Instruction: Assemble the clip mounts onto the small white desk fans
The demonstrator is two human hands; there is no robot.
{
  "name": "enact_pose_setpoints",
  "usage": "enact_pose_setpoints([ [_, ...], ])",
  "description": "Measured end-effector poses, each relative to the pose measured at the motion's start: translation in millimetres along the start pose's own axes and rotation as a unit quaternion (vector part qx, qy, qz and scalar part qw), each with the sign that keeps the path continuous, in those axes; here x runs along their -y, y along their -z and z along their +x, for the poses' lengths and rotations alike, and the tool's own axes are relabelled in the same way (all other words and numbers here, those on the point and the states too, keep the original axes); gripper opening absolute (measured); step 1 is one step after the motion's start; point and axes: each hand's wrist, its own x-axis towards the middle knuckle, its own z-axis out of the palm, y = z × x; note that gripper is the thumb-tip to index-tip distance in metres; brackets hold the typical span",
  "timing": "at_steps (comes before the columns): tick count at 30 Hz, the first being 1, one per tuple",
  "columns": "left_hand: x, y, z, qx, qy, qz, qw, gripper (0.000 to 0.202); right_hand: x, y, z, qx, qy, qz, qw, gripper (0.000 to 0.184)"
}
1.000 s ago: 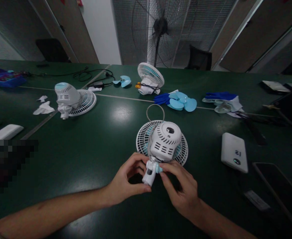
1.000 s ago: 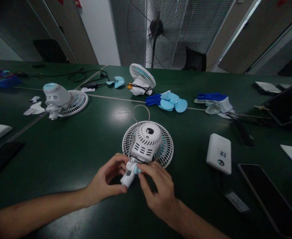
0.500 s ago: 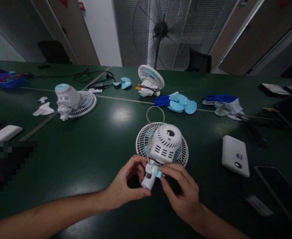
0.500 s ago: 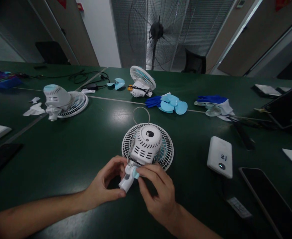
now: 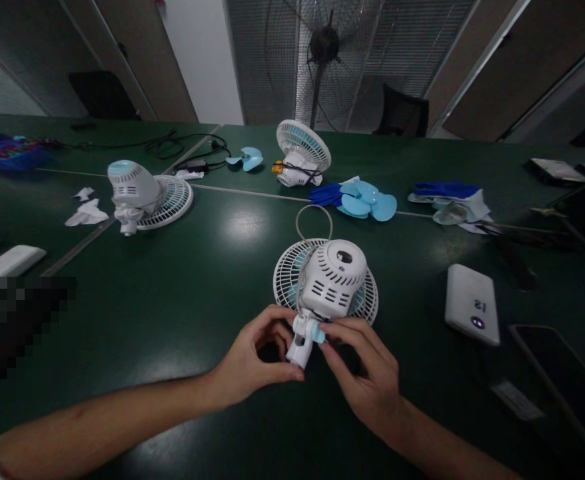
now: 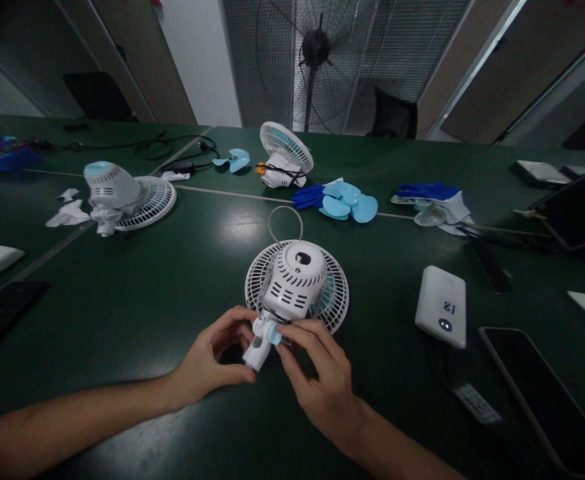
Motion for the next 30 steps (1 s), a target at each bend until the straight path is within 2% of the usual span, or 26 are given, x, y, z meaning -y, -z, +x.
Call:
enact_pose_setpoints([
  [5, 1.0, -2.7, -0.1, -0.004, -0.034, 0.030, 0.999, 0.062, -2.1, -2.1, 0.3, -0.013, -0.025, 0.007, 1.000, 0.010],
  [8, 2.0, -2.7, -0.7, -0.001, -0.049, 0.060, 0.997, 0.060, -2.0, -2.0, 0.7, -0.007, -0.033, -0.004, 0.999, 0.016],
  [11, 1.4, -1.8, -1.1, -0.003, -0.042, 0.094, 0.995, 0.058, -1.2, -0.7, -0.2, -0.011, -0.023, 0.005, 1.000, 0.011],
  [15, -0.9, -1.2, -1.2, -0.009, -0.034, 0.115, 0.993, 0.056, 1.1, 2.2, -2.1, 0.033, -0.001, 0.027, 0.999, 0.035],
  [19, -4.7, -1.4, -1.0, -0.005, -0.030, 0.125, 0.992, 0.053, 3.1, 2.7, -1.6, 0.041, -0.003, 0.028, 0.999, 0.037],
  [22, -8.7, -1.4, -0.6, 0.005, -0.027, 0.150, 0.988, 0.050, 2.0, 1.3, -0.5, 0.027, -0.007, 0.021, 0.999, 0.030],
  [26, -12.1, -1.2, -0.4, 0.023, -0.033, 0.200, 0.979, 0.048, -2.3, -0.3, -0.3, -0.002, -0.021, 0.015, 1.000, 0.011],
  [30, -11.2, -0.3, 0.0, 0.041, -0.032, 0.211, 0.976, 0.044, -3.6, -0.3, -1.1, 0.004, -0.037, 0.009, 0.999, 0.015],
])
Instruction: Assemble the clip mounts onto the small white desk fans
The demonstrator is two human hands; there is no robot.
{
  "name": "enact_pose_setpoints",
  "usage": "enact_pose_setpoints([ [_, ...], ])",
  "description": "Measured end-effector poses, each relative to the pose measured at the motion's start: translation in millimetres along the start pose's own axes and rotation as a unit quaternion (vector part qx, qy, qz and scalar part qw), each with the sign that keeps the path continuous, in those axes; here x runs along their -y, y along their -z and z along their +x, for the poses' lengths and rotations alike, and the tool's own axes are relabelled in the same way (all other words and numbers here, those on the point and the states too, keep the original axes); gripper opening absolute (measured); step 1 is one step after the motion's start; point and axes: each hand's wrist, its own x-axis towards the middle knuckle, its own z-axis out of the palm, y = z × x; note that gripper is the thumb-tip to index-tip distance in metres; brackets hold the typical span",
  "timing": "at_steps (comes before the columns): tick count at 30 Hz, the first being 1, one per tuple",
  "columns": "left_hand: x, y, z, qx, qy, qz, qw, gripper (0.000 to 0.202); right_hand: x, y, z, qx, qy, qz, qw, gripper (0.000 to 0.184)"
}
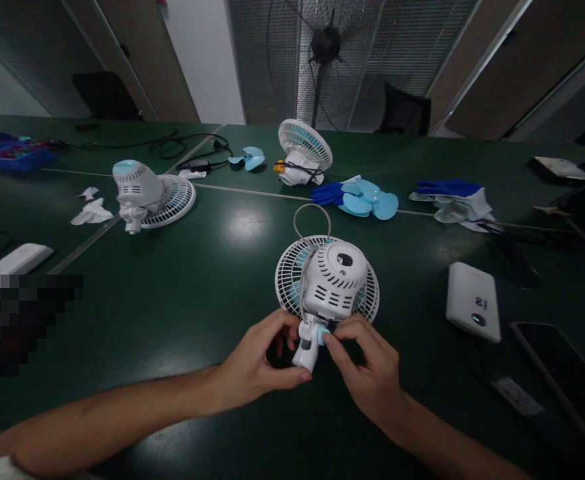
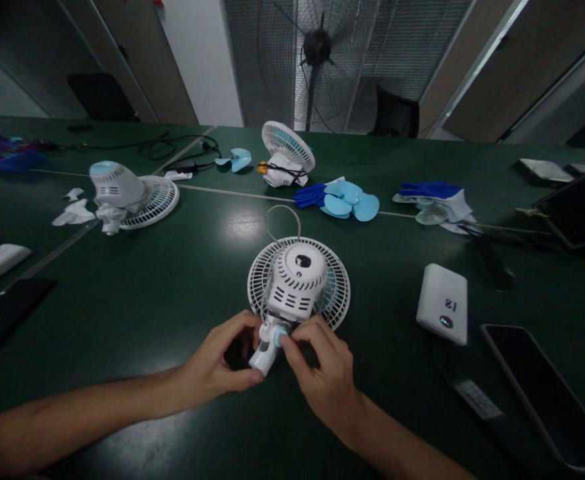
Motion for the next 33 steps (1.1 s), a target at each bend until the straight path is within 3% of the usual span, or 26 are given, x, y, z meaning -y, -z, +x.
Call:
enact_pose_setpoints([
  [2, 1.9, 0.4, 0.8, 0.000, -0.009, -0.003, 1.000, 0.043, 1.2, 0.6, -0.3, -0.002, 0.012, 0.005, 1.000, 0.012],
  [7, 6.0, 1.8, 3.3, 0.011, 0.003, -0.007, 1.000, 0.045, 5.4, 3.6, -1.1, 0.048, 0.065, 0.014, 0.997, 0.037],
  [22, 6.0, 3.8, 7.1, 0.030, -0.001, 0.002, 1.000, 0.046, 3.9, -2.4, 3.5, 0.004, 0.026, -0.019, 0.999, 0.011],
  [30, 7.0, 4.1, 8.9, 0.030, -0.013, 0.003, 0.999, 0.046, 2.6, -0.7, -1.7, 0.015, 0.024, -0.003, 1.000, 0.014],
  [33, 9.0, 3.6, 9.1, 0.029, -0.020, 0.002, 0.999, 0.046, 4.1, 2.6, -3.2, 0.034, 0.050, 0.000, 0.998, 0.033],
])
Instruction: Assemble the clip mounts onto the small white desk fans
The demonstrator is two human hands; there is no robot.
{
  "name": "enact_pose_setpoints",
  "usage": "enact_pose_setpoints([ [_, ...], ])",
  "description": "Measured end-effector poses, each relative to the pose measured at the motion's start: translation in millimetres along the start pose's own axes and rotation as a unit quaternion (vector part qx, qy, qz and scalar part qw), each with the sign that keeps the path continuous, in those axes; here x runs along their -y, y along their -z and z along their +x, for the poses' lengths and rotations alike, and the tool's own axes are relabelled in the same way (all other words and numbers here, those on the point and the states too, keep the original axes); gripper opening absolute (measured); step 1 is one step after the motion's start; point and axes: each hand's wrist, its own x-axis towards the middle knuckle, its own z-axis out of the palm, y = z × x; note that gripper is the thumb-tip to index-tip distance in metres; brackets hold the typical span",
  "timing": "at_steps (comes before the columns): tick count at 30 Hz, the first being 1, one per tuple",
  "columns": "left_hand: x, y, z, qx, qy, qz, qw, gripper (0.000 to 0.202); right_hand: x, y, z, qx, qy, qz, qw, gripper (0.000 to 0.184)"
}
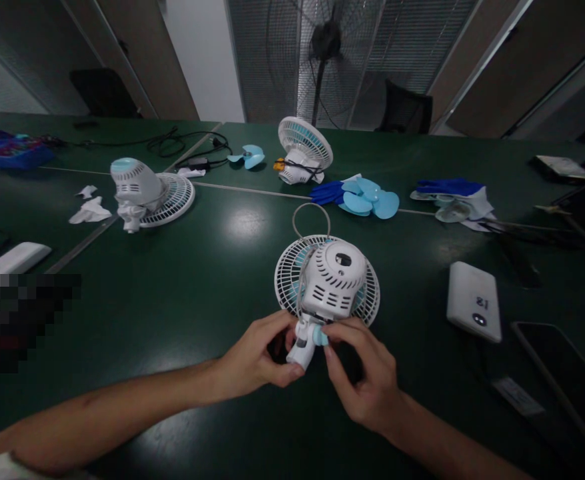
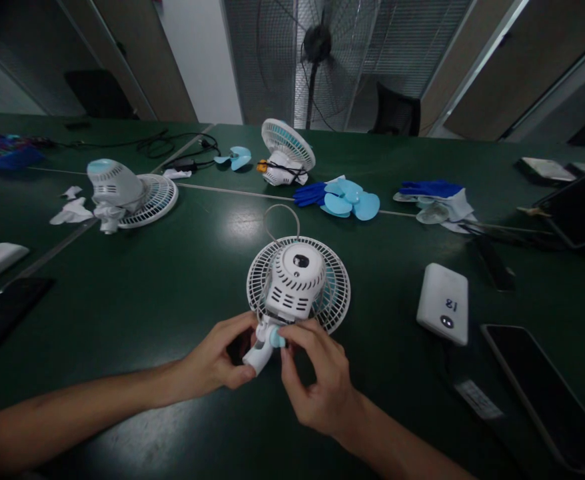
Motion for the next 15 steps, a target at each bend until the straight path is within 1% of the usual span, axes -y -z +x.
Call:
enact_pose_setpoints([
  [1, 0.5, -0.2, 0.0, -0.001, -0.005, 0.002, 1.000, 0.047, 0.6, 1.0, 0.0, 0.010, 0.008, -0.003, 1.000, 0.037],
  [3, 0.8, -0.5, 0.3, -0.002, -0.012, 0.008, 1.000, 0.049, 1.7, 2.2, 0.7, 0.022, 0.013, -0.004, 1.000, 0.038],
  [7, -0.9, 0.2, 1.3, 0.002, -0.016, 0.014, 1.000, 0.053, 2.9, 0.8, 3.3, 0.017, -0.009, 0.007, 1.000, 0.034],
  [11, -1.2, 1.5, 2.4, 0.008, -0.026, 0.016, 1.000, 0.048, 1.4, -2.7, 4.7, -0.013, -0.017, 0.000, 1.000, 0.021],
  [15, 0.5, 1.6, 2.6, 0.017, -0.016, 0.021, 0.999, 0.047, -1.4, -4.4, 5.4, -0.032, -0.024, -0.009, 0.999, 0.009],
])
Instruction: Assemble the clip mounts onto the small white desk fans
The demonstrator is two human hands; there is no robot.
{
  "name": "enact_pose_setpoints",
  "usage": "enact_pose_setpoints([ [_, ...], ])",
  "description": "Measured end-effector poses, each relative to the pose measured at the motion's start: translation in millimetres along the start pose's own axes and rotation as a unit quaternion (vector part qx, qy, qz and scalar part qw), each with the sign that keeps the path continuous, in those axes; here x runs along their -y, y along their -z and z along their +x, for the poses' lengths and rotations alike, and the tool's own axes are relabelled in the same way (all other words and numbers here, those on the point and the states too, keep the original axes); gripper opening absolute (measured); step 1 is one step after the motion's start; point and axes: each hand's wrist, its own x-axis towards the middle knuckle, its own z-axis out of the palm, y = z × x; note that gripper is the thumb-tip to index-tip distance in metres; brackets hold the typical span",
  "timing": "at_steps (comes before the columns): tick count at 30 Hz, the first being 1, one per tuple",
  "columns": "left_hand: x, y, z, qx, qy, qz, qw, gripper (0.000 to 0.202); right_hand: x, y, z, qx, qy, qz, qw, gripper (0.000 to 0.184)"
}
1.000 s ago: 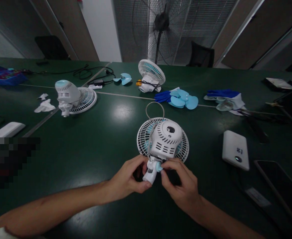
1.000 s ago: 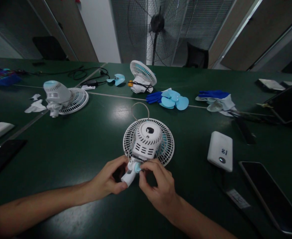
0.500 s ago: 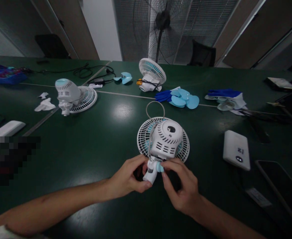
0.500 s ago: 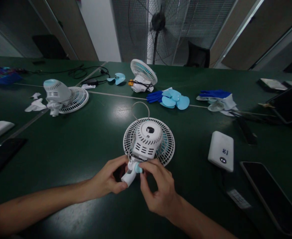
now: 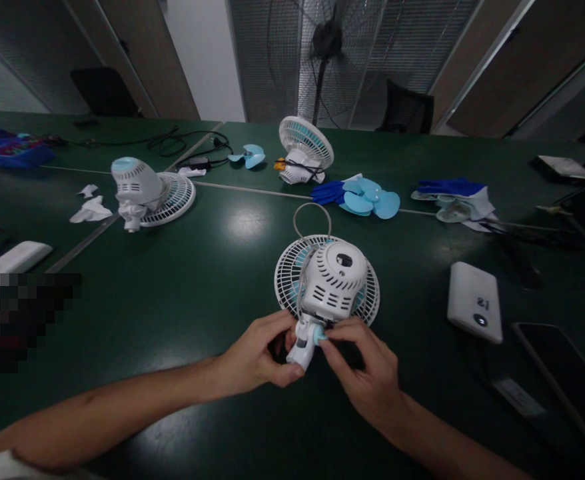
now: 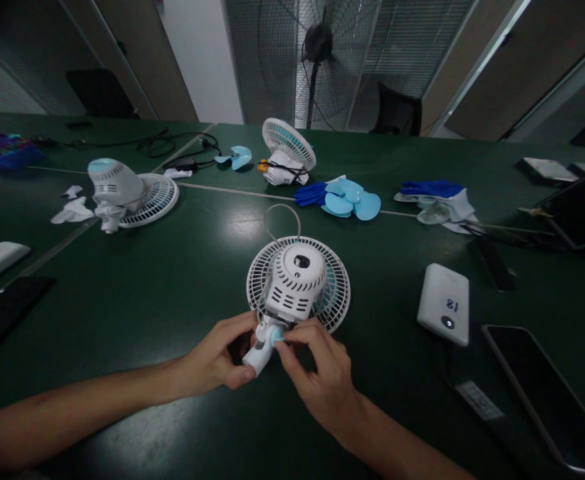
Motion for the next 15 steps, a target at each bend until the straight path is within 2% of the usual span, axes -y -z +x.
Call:
enact_pose_setpoints([
  [5, 0.2, -0.5, -0.4, 0.003, 0.000, 0.011, 1.000, 0.049, -0.2, 0.0, -0.1, 0.011, 0.002, -0.016, 1.000, 0.019],
  [8, -0.4, -0.5, -0.5, 0.006, -0.004, 0.013, 1.000, 0.047, 0.7, 1.7, -2.2, 0.015, 0.005, -0.006, 1.000, 0.012],
  [12, 0.2, -0.9, -0.6, -0.002, -0.013, 0.015, 1.000, 0.047, 3.4, 5.9, -3.8, 0.032, 0.031, 0.004, 0.999, 0.035],
  [15, 0.0, -0.6, -0.4, -0.002, -0.018, 0.020, 1.000, 0.047, 5.2, 7.3, -2.7, 0.039, 0.038, 0.001, 0.999, 0.038],
])
